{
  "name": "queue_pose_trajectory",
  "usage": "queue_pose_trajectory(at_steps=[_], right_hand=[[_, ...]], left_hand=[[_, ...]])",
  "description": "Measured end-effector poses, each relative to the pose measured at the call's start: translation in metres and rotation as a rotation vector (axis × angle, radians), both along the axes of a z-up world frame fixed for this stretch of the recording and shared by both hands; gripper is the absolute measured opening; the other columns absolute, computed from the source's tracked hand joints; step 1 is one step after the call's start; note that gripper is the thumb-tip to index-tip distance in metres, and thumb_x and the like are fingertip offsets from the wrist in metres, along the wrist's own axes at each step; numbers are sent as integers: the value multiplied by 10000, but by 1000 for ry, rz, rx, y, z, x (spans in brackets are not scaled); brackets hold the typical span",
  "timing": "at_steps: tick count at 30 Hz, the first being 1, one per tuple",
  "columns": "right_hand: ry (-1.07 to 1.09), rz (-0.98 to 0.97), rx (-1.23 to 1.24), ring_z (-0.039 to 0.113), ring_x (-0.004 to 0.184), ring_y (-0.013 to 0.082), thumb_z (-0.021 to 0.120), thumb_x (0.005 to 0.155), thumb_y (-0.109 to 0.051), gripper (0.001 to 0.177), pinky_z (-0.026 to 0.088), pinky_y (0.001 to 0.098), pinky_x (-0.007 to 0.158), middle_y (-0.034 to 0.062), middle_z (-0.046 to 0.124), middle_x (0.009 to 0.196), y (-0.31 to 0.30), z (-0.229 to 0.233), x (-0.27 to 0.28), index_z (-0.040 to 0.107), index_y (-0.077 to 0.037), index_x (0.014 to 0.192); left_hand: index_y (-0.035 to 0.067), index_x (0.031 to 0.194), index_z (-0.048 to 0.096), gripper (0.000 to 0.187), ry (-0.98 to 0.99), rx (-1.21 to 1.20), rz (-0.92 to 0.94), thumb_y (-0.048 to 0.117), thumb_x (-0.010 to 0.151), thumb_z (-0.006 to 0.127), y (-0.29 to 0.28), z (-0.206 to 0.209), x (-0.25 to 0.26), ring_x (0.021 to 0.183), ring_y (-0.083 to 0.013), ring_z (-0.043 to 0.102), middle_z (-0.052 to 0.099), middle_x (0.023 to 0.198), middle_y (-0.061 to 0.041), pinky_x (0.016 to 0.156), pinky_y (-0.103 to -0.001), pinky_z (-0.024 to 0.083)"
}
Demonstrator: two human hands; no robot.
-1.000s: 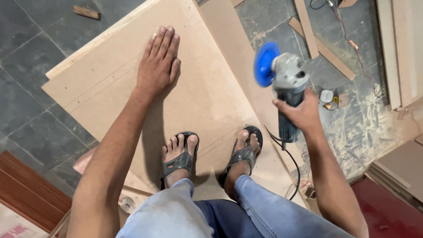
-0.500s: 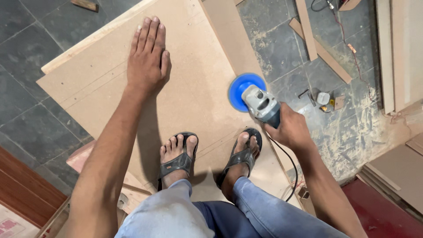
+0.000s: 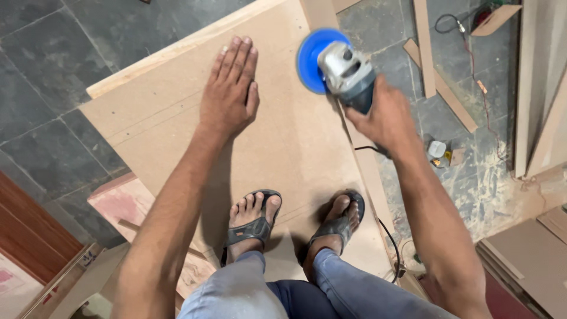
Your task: The person uses an angle grinder with a sanding disc to smooth the surface and edges of a large wooden board. They move the tool across the board and along its edges while holding the board steady with the other hand.
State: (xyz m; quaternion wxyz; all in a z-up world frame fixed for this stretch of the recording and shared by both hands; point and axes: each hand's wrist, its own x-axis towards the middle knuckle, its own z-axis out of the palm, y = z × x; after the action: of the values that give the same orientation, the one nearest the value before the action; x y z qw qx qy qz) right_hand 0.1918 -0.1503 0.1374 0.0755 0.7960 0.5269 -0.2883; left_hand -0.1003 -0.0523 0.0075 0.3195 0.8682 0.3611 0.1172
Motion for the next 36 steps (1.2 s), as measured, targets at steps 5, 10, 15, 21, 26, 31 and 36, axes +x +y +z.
queue_pose_trajectory(at_steps=[5,10,15,21,26,31,36], right_hand=[[-22,70,75,680,898,536,860,785,-274,672,557,543,827,386,671,926,52,-16,3,531,179,1158],[-17,61,61,684,908,522,859,783,-292,650,558,545,827,378,674,928,63,-20,-1,548,154,1139],[-24,85,55,669,864,536,857,773,-310,725,554,550,786,379,667,899,27,-9,-3,516,187,1177],[-27,-36,-49,662,882,545,837,768,-308,695,545,558,802,375,666,924,-64,20,1,519,158,1175],[-49,-130,-76,667,906,532,830,749,-299,651,544,557,813,354,683,937,-142,50,3,541,109,1167],[-84,-294,-105,685,929,511,826,774,-324,629,549,546,812,338,695,948,-182,79,7,540,90,1151],[-109,-274,-86,683,924,513,829,792,-312,628,545,546,806,342,693,952,-183,81,8,532,106,1153]], left_hand=[[-38,1578,396,594,14,0,1,214,1046,471,2,-1,2,1577,-314,266,343,1672,-184,1315,-463,183],[-29,1585,397,588,29,7,5,205,1049,456,-1,-3,1,1579,-304,270,353,1672,-174,1320,-456,176],[-39,1581,396,598,-5,-6,6,200,1037,460,0,0,2,1577,-315,270,346,1671,-192,1317,-459,175],[-63,1603,367,600,-20,-1,-21,168,1058,461,-2,1,-1,1599,-347,243,319,1694,-212,1330,-489,162],[-80,1630,321,608,31,26,-40,159,1085,445,-10,-5,10,1619,-359,193,265,1723,-235,1338,-499,138],[-11,1596,300,656,0,-144,-405,259,1009,414,-45,-4,66,1576,-334,155,236,1684,-195,1286,-465,95],[41,1628,271,610,-22,-41,-613,301,1085,369,-76,0,93,1603,-250,163,228,1707,-126,1332,-433,85]])
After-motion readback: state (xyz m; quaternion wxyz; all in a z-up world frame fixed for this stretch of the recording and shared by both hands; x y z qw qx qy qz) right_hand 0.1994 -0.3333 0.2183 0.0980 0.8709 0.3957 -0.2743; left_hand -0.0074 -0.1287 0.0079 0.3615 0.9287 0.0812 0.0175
